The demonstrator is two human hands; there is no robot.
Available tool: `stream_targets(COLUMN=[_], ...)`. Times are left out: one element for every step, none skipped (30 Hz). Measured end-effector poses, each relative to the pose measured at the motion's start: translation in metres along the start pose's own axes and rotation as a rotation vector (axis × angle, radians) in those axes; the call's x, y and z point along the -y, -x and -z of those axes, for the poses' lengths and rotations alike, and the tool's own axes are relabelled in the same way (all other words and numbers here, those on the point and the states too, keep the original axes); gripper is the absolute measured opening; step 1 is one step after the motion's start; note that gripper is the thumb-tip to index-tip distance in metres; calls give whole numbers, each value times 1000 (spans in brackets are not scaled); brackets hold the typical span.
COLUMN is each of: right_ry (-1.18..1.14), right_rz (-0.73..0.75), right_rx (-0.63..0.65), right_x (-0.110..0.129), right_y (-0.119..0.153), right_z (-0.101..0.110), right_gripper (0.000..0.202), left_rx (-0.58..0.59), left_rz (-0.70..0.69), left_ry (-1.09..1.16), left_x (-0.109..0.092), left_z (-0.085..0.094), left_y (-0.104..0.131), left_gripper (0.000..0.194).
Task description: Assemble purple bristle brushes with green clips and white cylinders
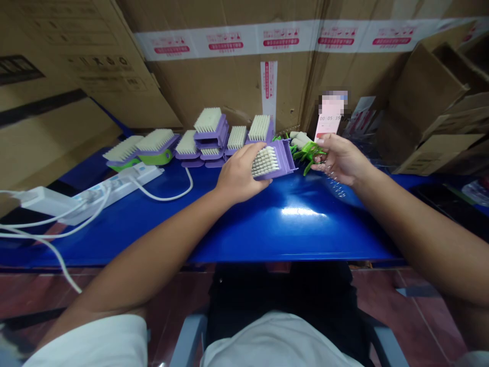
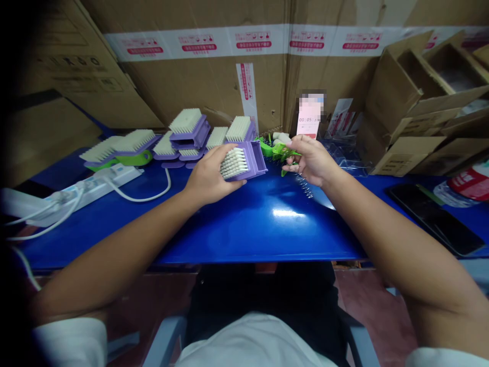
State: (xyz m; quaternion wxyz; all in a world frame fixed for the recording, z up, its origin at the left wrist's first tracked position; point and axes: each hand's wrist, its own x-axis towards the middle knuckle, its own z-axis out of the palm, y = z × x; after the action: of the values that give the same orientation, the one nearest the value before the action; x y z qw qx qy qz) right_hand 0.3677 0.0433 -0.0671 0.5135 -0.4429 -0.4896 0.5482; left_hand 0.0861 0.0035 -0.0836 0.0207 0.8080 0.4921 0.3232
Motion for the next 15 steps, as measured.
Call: stream_targets(right_ry=[11, 23, 30, 33, 36, 40, 42, 42, 39, 35, 31, 29, 29, 28, 21], right_rz=[1, 4, 8, 11, 17, 25, 35, 50, 71, 100, 135, 178, 226, 274, 318], right_rx=[8, 20, 31, 39, 41, 37, 29, 15, -5, -32, -66, -103, -140, -174, -203], right_x=[-1, -3, -4, -5, -6, -6, -6, -5, -5, -5, -6, -7, -8, -10, -11], right_y=[0, -1, -1, -1, -1, -2, -2, -3, -4, -5, -7, -10, -12, -15, -18], right_z=[0, 0, 0, 0, 1, 2, 3, 4, 5, 7, 8, 10, 12, 14, 15], right_gripper=[44, 49, 51, 51, 50, 47, 44, 41, 38, 36, 34, 33, 32, 33, 34], left_rx=[1, 2, 3, 3, 2, 1, -1, -1, -1, -1, 0, 0, 1, 1, 2], left_rz=[0, 0, -2, -5, -9, -12, -15, -17, -18, -19, -20, -21, -24, -27, -32], left_ry=[0, 0, 2, 4, 5, 4, 3, 1, -3, -8, -14, -21, -30, -40, -50], left_x=[0, 0, 1, 1, 1, 1, 1, 1, 1, 1, 1, 1, 1, 2, 2], left_z=[0, 0, 0, -1, -1, -1, -1, -1, 0, 0, 0, 0, 0, 0, 0], left_y=[0, 0, 0, 0, 0, 0, 0, 0, 0, 0, 0, 1, 1, 1, 1], left_gripper=[83, 84, 84, 84, 84, 83, 83, 83, 83, 83, 82, 82, 82, 81, 81])
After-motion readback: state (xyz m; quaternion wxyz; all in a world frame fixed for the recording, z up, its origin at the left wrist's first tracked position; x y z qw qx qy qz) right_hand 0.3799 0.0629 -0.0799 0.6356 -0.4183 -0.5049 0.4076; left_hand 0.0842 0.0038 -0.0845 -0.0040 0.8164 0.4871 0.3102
